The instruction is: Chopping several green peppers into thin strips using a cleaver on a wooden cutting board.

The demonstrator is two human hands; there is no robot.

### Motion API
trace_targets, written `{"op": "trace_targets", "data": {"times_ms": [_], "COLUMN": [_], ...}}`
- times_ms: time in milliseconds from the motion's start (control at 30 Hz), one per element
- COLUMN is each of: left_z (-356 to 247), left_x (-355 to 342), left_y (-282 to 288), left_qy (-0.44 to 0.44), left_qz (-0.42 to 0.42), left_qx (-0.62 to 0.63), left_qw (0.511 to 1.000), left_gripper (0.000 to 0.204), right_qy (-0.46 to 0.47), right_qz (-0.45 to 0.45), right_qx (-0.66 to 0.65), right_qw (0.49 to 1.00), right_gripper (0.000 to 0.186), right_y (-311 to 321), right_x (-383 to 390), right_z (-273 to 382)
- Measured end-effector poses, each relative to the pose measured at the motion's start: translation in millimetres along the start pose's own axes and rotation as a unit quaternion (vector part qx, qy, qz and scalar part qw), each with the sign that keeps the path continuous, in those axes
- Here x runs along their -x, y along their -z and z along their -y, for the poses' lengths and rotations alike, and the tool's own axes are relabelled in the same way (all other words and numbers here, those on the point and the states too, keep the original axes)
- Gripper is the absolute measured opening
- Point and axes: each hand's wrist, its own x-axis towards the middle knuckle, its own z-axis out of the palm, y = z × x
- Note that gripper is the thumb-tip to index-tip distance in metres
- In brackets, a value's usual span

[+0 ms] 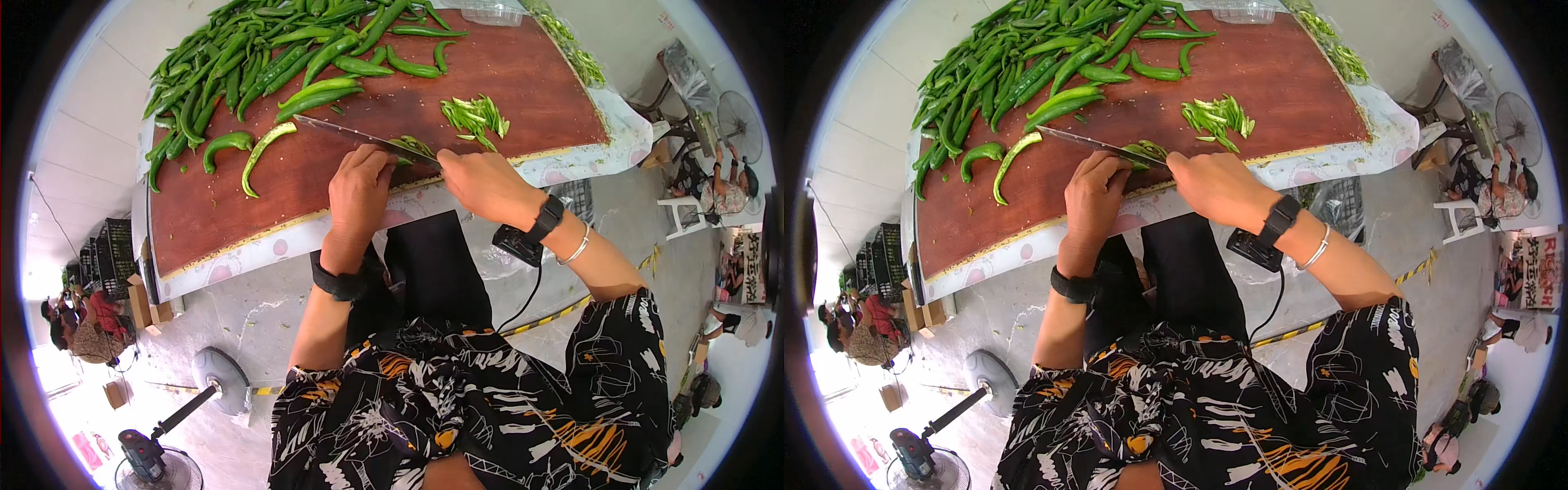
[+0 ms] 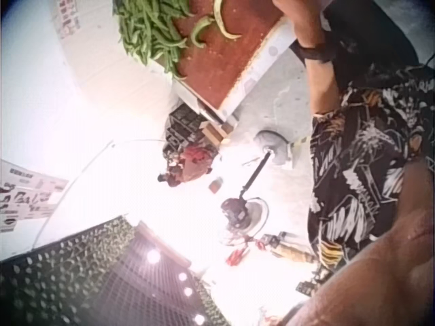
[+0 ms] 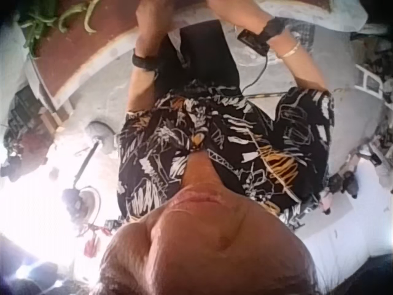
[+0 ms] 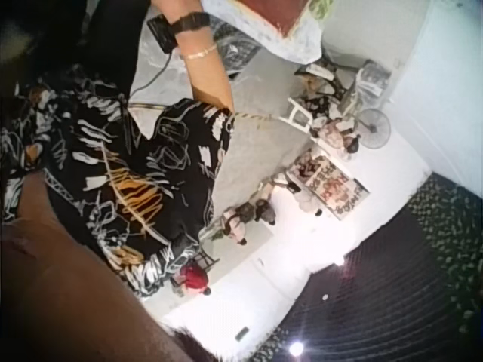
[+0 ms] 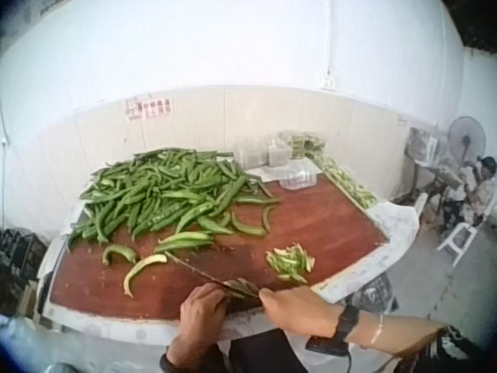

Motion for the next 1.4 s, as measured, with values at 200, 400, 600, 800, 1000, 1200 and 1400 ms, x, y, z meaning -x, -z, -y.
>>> {"op": "trace_targets", "data": {"times_ms": [200, 400, 600, 800, 1000, 1200, 1400], "left_z": [-2.4, 3.2, 4.9, 6.5, 6.4, -0.9, 0.5], "left_x": [-1.1, 0.2, 4.5, 9.1, 9.3, 2.7, 4.6], "left_y": [-1.6, -1.7, 1.4, 10.9, 6.0, -0.2, -1.9], "left_qy": [-0.002, -0.013, -0.051, -0.012, -0.016, -0.015, -0.023], "left_qz": [-0.009, -0.002, -0.033, -0.044, -0.049, -0.046, -0.052], "left_qx": [-0.001, 0.008, -0.002, -0.071, -0.071, -0.067, -0.072], "left_qw": [1.000, 1.000, 0.998, 0.996, 0.996, 0.997, 0.996], "left_gripper": [0.006, 0.009, 0.014, 0.014, 0.010, 0.008, 0.006], "right_qy": [-0.004, 0.000, 0.006, 0.025, -0.013, -0.002, -0.001], "right_qz": [0.020, 0.001, -0.001, -0.034, -0.032, 0.001, 0.024], "right_qx": [-0.002, -0.010, 0.002, 0.012, -0.011, 0.020, 0.019], "right_qw": [1.000, 1.000, 1.000, 0.999, 0.999, 1.000, 1.000], "right_gripper": [0.013, 0.008, 0.009, 0.012, 0.012, 0.009, 0.009], "right_y": [-9.3, -18.4, -24.0, -27.8, -12.7, -1.0, 1.8], "right_x": [7.9, -20.8, -19.4, -18.0, -10.2, 8.1, 10.1], "right_z": [-4.4, 6.3, 3.5, -1.5, 1.7, 6.7, 7.9]}}
